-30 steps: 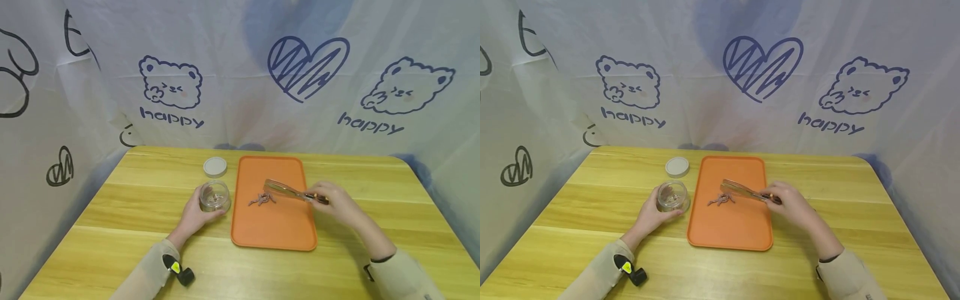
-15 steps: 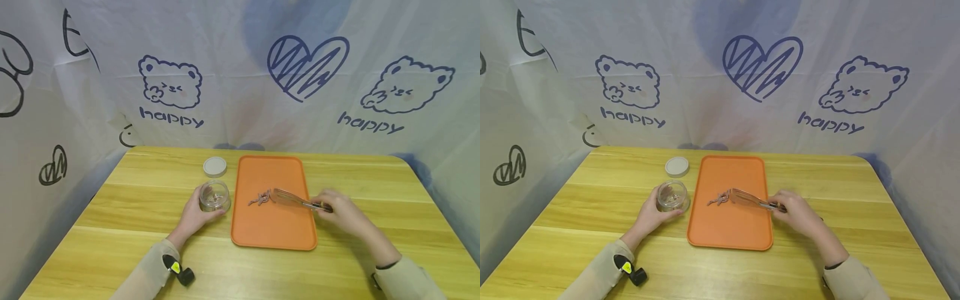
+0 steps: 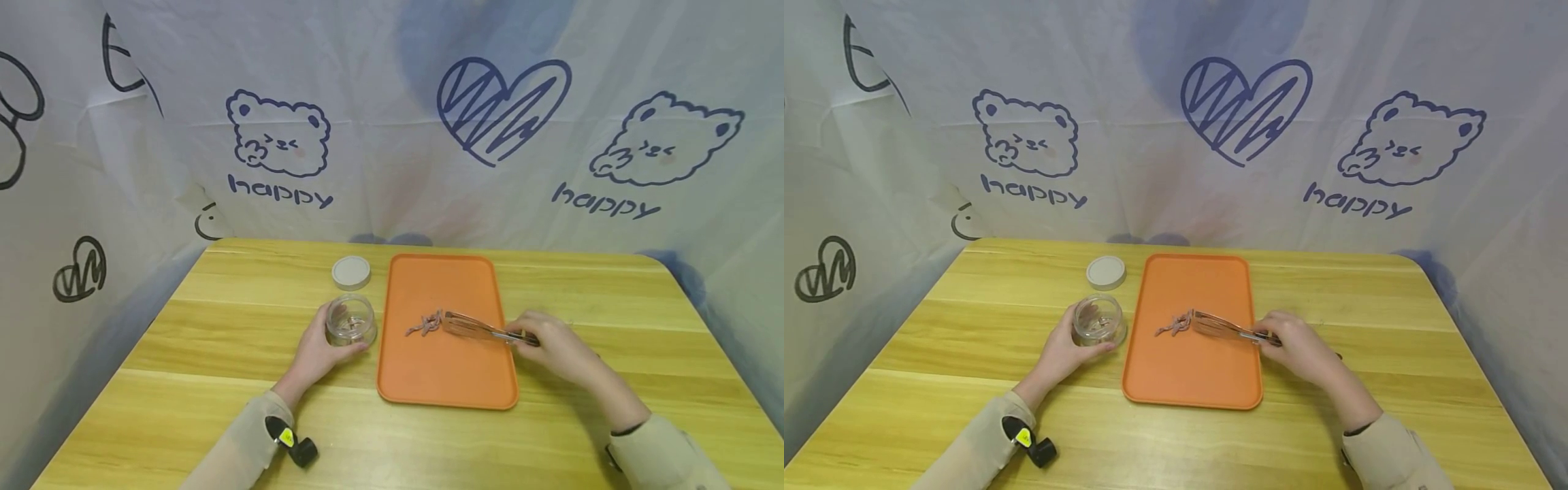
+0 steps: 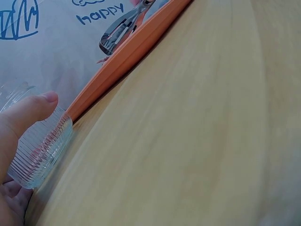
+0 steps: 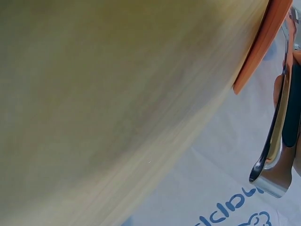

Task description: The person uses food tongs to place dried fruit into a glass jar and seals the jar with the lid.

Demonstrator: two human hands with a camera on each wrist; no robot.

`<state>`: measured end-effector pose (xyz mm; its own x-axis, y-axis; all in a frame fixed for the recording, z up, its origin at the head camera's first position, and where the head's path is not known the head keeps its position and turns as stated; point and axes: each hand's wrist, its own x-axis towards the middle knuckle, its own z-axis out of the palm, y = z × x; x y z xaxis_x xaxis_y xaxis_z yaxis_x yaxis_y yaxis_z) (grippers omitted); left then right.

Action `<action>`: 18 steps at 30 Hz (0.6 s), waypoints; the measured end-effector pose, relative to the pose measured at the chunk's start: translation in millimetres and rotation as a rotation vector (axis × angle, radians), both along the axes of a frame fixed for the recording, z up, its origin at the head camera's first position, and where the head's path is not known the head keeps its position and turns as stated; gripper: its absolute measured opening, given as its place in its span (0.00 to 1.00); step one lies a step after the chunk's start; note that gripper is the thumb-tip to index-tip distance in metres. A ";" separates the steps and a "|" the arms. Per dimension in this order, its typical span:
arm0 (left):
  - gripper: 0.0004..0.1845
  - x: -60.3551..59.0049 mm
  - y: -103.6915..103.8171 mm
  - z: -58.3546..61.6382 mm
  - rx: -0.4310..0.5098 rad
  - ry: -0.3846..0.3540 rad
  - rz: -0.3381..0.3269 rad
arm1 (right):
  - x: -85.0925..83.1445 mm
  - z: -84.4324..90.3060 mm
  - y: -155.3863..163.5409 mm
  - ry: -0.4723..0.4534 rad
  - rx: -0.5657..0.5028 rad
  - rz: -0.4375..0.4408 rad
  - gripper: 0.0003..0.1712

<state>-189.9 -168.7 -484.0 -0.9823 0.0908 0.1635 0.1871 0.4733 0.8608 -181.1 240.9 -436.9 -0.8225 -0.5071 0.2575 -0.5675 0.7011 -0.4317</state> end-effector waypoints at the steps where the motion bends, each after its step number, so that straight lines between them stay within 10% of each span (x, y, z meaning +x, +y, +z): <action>1: 0.52 0.1 0.0 0.0 0.000 0.000 0.000 | -0.1 0.1 0.1 0.000 -0.001 0.002 0.10; 18: 0.52 -0.2 -0.4 -0.7 -0.002 0.004 0.000 | 1.8 5.9 2.8 0.032 -0.043 -0.006 0.11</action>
<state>-190.1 -169.1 -484.7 -0.9817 0.0913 0.1674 0.1907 0.4754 0.8589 -179.4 243.6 -431.0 -0.8164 -0.4905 0.3048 -0.5774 0.6857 -0.4432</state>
